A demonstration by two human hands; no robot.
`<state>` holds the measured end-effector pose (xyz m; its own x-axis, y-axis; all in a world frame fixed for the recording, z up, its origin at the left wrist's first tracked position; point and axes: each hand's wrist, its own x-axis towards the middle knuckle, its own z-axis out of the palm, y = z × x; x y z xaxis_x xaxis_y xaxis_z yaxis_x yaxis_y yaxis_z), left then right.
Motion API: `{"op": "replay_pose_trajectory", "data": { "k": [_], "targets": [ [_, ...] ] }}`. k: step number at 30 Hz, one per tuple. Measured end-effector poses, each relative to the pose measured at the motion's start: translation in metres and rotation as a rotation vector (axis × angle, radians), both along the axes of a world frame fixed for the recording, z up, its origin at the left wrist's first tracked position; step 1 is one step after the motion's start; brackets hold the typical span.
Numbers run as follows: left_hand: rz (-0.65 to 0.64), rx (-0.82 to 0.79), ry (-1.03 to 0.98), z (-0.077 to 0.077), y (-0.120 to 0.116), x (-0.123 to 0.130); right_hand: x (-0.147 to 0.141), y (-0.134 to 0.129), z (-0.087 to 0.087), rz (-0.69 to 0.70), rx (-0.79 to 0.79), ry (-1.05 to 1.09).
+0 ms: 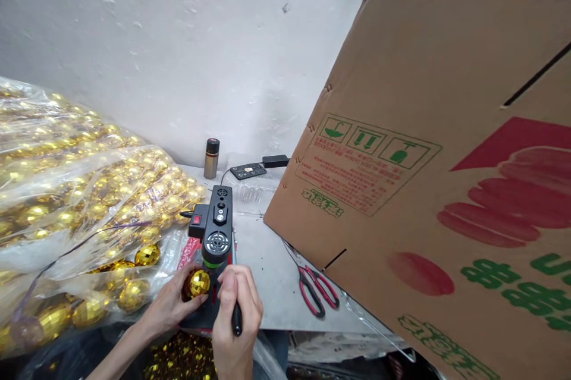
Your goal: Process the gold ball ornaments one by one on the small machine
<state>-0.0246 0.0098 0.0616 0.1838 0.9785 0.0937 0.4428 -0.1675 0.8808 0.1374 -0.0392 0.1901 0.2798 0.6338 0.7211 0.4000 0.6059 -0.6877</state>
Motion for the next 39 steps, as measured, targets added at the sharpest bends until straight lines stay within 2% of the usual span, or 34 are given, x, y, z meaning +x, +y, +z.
{"op": "replay_pose_trajectory", "data": {
  "k": [6, 10, 16, 23, 28, 33, 39],
  "targets": [
    [-0.100, 0.063, 0.138, 0.012, 0.001, 0.006, 0.000, 0.000, 0.001, 0.001, -0.002, -0.013],
    [-0.104, 0.058, 0.212, 0.015, 0.006, 0.012, 0.001, -0.002, 0.003, 0.012, 0.002, -0.026],
    [-0.055, 0.084, 0.206, 0.003, 0.010, 0.015, 0.003, -0.003, 0.001, 0.027, -0.003, -0.036],
    [-0.052, 0.198, 0.130, -0.020, 0.002, 0.025, 0.005, -0.002, -0.004, 0.009, 0.009, -0.032],
    [-0.036, 0.184, 0.139, -0.028, 0.002, 0.027, 0.004, -0.006, -0.016, 0.013, 0.002, -0.020],
    [-0.035, 0.184, 0.152, -0.029, 0.001, 0.028, -0.005, -0.010, -0.039, -0.052, -0.017, 0.049],
    [-0.043, 0.170, 0.145, -0.026, 0.000, 0.028, -0.006, -0.003, -0.060, -0.139, 0.116, -0.030]
  ]
}}
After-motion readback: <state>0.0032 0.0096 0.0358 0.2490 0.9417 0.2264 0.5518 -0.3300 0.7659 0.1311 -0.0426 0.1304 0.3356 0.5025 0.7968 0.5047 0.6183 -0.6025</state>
